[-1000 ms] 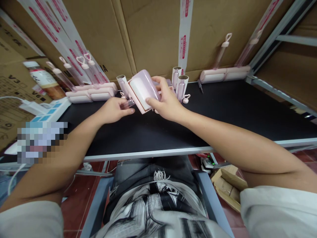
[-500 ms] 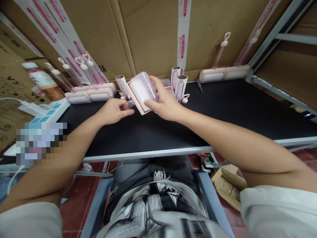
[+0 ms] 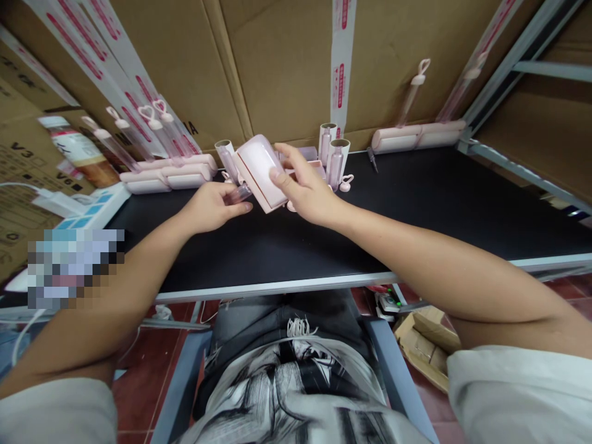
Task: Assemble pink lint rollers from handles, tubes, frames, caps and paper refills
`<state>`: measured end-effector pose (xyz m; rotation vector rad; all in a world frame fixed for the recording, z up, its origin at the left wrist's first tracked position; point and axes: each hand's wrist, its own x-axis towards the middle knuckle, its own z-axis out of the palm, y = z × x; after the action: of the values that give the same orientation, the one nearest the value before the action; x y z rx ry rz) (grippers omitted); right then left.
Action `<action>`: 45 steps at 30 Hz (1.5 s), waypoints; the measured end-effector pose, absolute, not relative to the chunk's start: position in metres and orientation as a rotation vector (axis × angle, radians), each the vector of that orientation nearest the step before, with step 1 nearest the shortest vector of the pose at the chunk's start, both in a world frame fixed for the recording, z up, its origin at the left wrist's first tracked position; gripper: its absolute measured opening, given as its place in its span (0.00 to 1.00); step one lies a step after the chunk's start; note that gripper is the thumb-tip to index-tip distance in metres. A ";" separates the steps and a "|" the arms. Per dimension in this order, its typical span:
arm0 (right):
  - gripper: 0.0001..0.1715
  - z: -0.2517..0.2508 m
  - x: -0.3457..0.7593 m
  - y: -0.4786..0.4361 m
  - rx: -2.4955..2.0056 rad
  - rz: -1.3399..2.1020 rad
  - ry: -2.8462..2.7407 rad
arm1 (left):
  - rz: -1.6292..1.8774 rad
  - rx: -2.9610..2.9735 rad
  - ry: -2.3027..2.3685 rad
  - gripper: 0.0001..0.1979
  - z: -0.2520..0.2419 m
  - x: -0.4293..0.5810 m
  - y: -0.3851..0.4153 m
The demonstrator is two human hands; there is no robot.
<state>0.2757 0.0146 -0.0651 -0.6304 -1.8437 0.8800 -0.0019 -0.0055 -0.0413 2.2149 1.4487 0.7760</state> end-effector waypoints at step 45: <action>0.46 -0.061 0.266 -0.013 -0.276 2.102 -1.545 | 0.876 2.315 1.220 0.33 -0.036 0.006 -0.016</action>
<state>0.2661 -0.0131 -0.0607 -0.2757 -1.5451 2.1023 0.0062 -0.0155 -0.0364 2.3151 1.2197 0.8761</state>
